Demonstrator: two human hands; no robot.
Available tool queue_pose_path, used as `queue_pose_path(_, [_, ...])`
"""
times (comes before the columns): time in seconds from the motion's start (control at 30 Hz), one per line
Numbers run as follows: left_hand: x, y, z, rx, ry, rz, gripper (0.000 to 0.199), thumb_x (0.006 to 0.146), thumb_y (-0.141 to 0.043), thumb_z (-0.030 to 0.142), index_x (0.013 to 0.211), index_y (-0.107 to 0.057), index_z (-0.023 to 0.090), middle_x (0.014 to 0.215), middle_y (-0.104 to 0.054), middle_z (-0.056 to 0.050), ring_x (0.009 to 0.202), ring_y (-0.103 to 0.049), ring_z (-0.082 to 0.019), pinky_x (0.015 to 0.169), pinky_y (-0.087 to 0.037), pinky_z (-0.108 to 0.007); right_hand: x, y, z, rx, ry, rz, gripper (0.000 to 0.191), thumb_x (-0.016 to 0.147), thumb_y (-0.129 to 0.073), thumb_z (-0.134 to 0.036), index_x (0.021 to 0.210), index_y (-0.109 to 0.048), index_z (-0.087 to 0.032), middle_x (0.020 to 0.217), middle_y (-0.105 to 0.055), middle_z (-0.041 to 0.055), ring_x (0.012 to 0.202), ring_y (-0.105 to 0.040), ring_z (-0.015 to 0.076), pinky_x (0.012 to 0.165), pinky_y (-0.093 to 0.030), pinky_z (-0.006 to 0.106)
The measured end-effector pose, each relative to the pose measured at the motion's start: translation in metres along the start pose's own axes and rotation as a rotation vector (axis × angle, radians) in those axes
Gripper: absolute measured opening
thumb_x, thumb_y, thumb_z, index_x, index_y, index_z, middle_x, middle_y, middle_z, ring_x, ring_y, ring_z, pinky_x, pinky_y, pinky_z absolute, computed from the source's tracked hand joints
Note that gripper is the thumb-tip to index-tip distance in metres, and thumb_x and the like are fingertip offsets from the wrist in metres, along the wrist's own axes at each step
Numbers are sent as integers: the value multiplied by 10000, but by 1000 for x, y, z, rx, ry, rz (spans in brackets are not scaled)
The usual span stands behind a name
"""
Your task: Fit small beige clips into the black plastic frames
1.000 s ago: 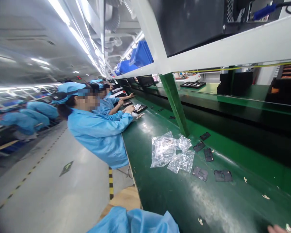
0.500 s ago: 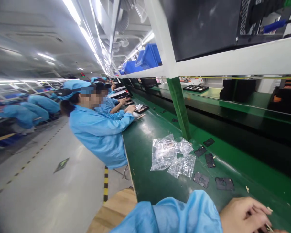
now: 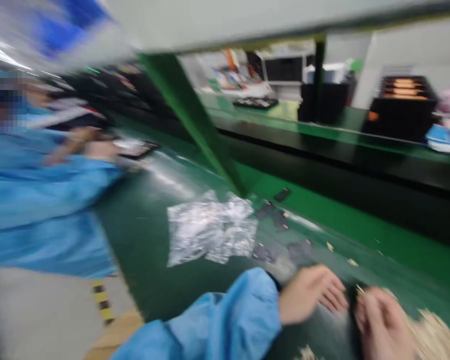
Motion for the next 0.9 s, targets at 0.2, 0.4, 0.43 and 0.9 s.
queue_pose_path(0.2, [-45,17,11,27,4,-190,404,1048,-423,487,1167,-584,136,1167,-757,-181,1059,-751,-265,1069,-518,-508,-1,-9,-21,150,-109,65,286,937,-665,-502,831,-575,-253,616,-493,-43,498,-440,129,463,-345,268])
queue_pose_path(0.4, [-61,12,13,101,23,-267,317,1061,-412,366,1298,-569,225,1603,-420,-119,1446,-465,-291,991,-610,-428,-2,-12,-22,227,-84,55,250,952,-666,-452,872,-574,-234,645,-525,-47,501,-429,102,476,-349,246])
queue_pose_path(0.43, [-59,13,14,99,36,-246,310,1056,-416,366,1281,-579,227,1615,-396,-110,1461,-441,-304,918,-646,-397,-2,-12,-22,234,-77,51,248,953,-666,-450,876,-575,-232,645,-532,-47,497,-427,99,472,-347,242])
queue_pose_path(0.9, [-33,31,21,1199,-592,-170,321,1029,-436,167,1290,-621,186,1271,-707,-94,1194,-626,-246,1044,-501,-440,0,-13,-22,189,-69,45,263,957,-655,-452,860,-594,-215,644,-537,-48,499,-449,89,461,-344,217])
Point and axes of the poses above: each hand's wrist, its own x-axis towards the middle knuckle, its own y-axis out of the back of the hand, z = x × y, the point moved 2 cm from there along x, towards the middle knuckle
